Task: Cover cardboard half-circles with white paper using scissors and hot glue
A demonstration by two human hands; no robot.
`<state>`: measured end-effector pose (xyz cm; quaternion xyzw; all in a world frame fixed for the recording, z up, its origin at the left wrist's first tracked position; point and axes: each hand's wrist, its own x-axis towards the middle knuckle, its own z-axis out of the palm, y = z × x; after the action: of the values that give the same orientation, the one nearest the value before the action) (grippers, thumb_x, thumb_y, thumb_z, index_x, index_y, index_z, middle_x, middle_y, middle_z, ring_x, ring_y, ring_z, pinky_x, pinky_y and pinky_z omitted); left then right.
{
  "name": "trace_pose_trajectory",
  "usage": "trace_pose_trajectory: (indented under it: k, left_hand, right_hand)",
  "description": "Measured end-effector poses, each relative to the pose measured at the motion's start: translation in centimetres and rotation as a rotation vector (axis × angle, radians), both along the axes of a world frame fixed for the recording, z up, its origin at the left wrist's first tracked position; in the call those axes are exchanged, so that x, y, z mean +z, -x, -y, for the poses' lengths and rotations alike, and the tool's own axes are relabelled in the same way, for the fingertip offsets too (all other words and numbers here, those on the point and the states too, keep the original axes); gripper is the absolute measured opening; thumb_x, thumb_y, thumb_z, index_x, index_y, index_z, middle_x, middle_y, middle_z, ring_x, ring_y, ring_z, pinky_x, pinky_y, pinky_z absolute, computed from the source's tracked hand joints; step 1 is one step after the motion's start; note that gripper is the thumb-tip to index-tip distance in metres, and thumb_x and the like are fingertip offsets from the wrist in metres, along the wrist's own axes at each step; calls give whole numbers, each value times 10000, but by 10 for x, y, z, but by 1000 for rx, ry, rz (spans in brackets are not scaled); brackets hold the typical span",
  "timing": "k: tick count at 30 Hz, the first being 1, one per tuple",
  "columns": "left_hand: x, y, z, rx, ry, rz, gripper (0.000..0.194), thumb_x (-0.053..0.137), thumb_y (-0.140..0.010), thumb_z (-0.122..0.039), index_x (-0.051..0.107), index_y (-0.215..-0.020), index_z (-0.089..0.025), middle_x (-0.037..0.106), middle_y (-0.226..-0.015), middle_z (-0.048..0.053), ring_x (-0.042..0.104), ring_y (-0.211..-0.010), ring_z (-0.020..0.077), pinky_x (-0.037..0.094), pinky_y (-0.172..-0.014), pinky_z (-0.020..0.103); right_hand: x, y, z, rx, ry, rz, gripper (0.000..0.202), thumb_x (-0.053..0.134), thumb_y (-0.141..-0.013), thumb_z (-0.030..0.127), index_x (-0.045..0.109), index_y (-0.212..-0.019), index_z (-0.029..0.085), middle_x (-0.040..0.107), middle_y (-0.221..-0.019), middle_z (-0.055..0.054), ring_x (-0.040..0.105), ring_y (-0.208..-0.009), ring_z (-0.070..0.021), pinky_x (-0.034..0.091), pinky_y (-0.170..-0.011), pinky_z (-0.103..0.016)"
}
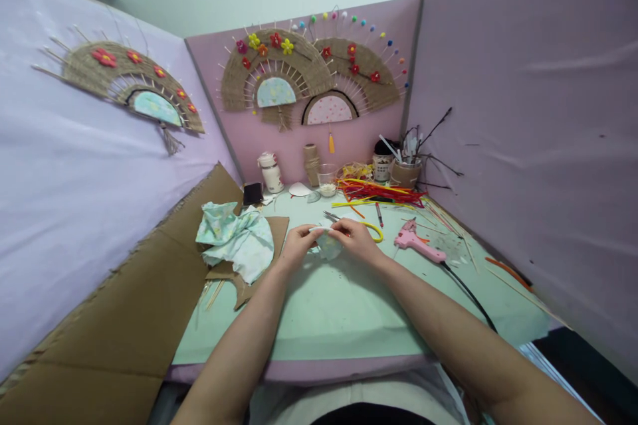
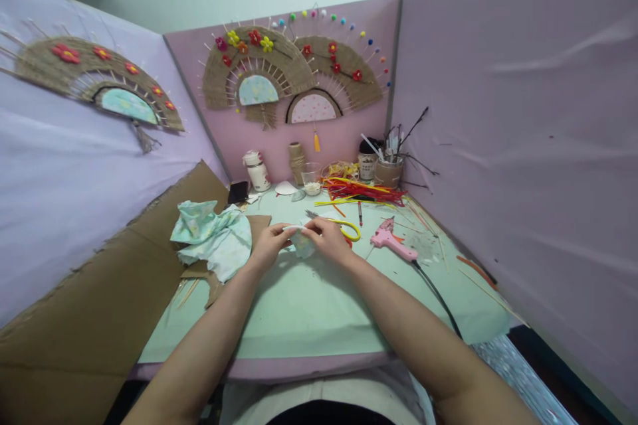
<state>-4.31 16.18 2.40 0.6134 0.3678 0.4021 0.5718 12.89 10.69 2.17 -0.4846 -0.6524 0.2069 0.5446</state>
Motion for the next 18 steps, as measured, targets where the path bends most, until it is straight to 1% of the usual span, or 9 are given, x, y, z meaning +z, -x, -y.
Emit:
trace_pose_trajectory:
  k: [3,5,6,9,10,11,13,15,18]
  left_hand:
    - [2,-1,2,-26,36,11,420,817,-594,-480,763,-828,-135,711,-741,55,607,-672,151,482,-667,269]
    - [3,-1,3,-17,86,44,414,846,-560,-457,759,-801,-131,711,-731,56,613,-672,150,486,-657,261]
    - [4,-1,3,-6,110,67,412,855,-550,-448,756,-795,-132,713,-735,55,618,-677,149,490,-653,254]
    - [6,1,0,29,192,175,396,858,-569,-421,749,-820,-135,722,-774,58,636,-703,146,510,-657,240]
    - [7,2,-2,46,221,218,381,854,-586,-407,744,-827,-133,724,-782,60,640,-705,143,518,-663,238]
    - [7,3,-3,65,248,257,359,849,-605,-390,738,-827,-130,725,-784,62,643,-700,139,524,-667,236]
    - [7,4,-6,100,291,314,304,834,-645,-350,722,-817,-126,725,-780,65,646,-681,132,534,-668,235]
    - [7,5,-8,111,298,326,253,805,-694,-325,708,-820,-128,727,-789,68,649,-673,129,540,-664,235]
    - [8,5,-8,102,310,334,209,774,-737,-289,698,-840,-123,732,-824,84,665,-697,141,546,-666,242]
  right_hand:
    - [0,-1,0,8,10,-1,255,633,-802,395,631,-657,186,613,-697,-23,543,-689,-167,410,-671,-281]
    - [1,-2,-1,21,32,-9,254,628,-803,398,640,-667,183,624,-705,-29,550,-695,-169,419,-669,-282]
    - [1,-2,-2,31,49,-17,247,617,-809,401,655,-703,181,639,-722,-34,562,-705,-170,428,-670,-282]
    - [0,-5,-6,56,104,-45,280,555,-844,417,678,-903,173,690,-834,-49,606,-749,-172,459,-682,-281]
    - [-1,-5,-7,60,122,-50,308,526,-859,428,671,-941,169,695,-854,-52,615,-755,-171,465,-681,-280]
    - [-1,-6,-7,63,140,-50,328,499,-873,440,668,-933,165,695,-848,-52,619,-751,-170,466,-675,-278]
    - [-3,-6,-8,76,175,-32,357,480,-882,463,661,-811,164,678,-762,-39,607,-697,-163,456,-639,-269]
    - [-4,-4,-7,90,205,-4,367,528,-853,471,622,-662,171,628,-634,-10,561,-604,-147,419,-572,-254]
    - [-6,-2,-5,87,226,21,367,594,-804,452,569,-560,180,542,-522,26,465,-512,-122,339,-494,-236]
